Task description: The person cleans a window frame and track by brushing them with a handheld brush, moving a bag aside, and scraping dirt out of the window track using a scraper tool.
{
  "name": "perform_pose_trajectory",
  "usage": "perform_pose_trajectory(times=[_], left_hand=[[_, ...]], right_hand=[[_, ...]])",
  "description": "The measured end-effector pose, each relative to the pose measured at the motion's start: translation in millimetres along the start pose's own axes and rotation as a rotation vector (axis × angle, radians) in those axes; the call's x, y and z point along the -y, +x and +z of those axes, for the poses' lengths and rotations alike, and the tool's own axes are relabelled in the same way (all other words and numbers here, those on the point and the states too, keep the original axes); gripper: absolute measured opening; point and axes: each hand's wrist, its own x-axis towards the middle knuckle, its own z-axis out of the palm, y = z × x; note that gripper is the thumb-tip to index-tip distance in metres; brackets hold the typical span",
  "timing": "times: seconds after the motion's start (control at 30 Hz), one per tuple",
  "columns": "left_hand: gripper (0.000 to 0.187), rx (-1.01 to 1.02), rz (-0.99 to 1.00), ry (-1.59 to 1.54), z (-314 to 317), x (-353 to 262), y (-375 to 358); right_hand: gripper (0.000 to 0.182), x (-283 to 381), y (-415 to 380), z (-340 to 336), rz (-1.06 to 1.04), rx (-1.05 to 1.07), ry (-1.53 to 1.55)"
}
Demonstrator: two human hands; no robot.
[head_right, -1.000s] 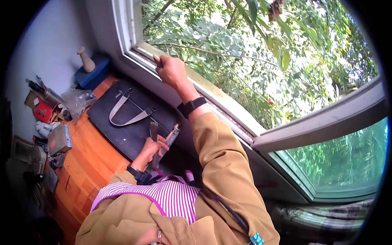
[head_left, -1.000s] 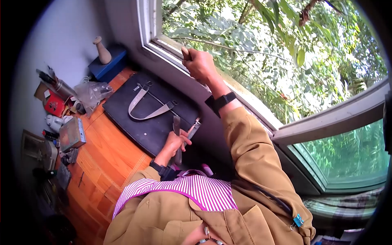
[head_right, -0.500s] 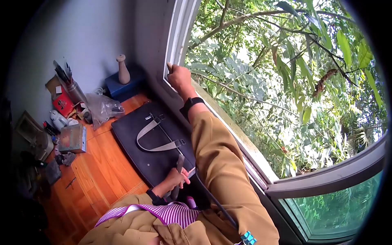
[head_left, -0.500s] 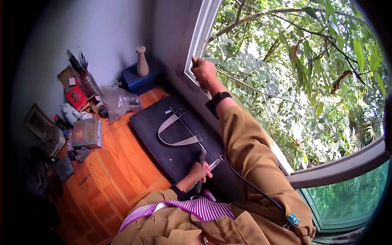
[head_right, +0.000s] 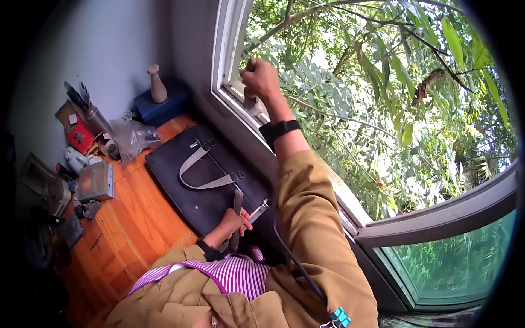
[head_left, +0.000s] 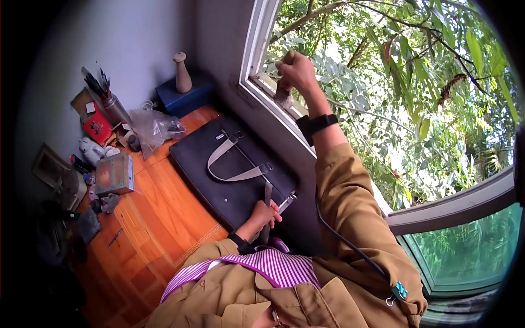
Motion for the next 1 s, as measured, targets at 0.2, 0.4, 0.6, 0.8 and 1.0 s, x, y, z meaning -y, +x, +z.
perform_pose_trajectory(times=[0.2, 0.4, 0.6, 0.8, 1.0], left_hand=[[0.015, -0.023, 0.019, 0.079, 2, -7, -5], [0.017, -0.052, -0.023, 0.11, 3, -9, -4], [0.019, -0.007, -0.008, 0.093, 2, -7, -3], [0.02, -0.019, -0.014, 0.094, 1, -9, -4], [0.019, -0.007, -0.017, 0.061, 2, -10, -6]], right_hand=[[0.029, -11, -84, -104, 0.218, -0.065, 0.158], [0.044, -8, -183, -199, 0.426, -0.11, -0.284], [0.055, -14, -244, -221, 0.499, -0.053, -0.665], [0.05, -29, -274, -207, 0.476, -0.254, -0.279], [0.047, -69, -282, -197, 0.339, -0.241, -0.554]])
